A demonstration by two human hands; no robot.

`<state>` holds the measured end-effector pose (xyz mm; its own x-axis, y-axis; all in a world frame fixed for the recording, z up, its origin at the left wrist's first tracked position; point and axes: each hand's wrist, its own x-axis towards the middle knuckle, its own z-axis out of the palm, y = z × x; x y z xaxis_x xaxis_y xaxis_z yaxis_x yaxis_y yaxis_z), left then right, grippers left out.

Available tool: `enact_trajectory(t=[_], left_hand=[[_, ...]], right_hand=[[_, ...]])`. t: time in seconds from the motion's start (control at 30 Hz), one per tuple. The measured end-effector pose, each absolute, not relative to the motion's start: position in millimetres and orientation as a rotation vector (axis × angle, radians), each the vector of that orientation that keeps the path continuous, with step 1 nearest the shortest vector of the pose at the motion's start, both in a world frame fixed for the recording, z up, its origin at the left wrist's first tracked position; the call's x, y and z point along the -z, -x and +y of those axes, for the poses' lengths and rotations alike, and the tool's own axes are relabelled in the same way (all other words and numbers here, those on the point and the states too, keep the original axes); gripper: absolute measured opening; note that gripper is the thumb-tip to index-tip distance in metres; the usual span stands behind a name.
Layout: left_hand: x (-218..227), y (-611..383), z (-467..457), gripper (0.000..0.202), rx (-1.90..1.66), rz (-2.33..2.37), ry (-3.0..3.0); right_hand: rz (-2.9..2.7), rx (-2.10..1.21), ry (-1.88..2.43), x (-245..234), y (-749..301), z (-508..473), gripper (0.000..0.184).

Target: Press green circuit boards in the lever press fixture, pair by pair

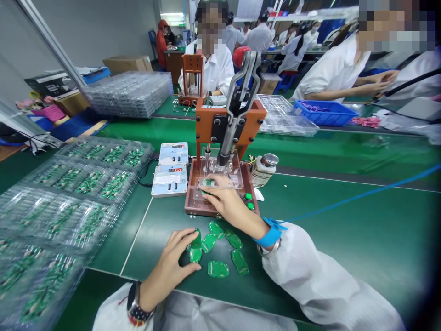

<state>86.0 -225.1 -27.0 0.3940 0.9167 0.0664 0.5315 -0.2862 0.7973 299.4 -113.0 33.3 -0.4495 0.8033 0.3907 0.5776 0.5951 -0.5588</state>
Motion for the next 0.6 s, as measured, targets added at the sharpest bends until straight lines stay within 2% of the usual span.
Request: enact_trajectory(t=[0.1,0.33,0.5,0.6], left_hand=[[26.1,-86.3,-221.0,0.062,-0.659,1.240,-1.959],[17.8,-89.0,-205.4,0.042,-0.655,1.242,-1.989],[14.0,-89.5,-198.3,0.042,-0.592,1.187,-2.051],[13.2,-89.9,-195.4,0.040,-0.561,1.154,-2.090]], right_hand=[[-2.242,-0.428,1.128,-36.3,-297.7,-113.9,0.028],[-2.298,-0.229,1.115,-40.6,-297.4,-115.8,0.028],[-2.330,-0.265,1.113,-42.5,-297.6,-112.5,0.026],[-2.311,-0.171,1.114,-37.1,-294.6,-112.8,0.026]])
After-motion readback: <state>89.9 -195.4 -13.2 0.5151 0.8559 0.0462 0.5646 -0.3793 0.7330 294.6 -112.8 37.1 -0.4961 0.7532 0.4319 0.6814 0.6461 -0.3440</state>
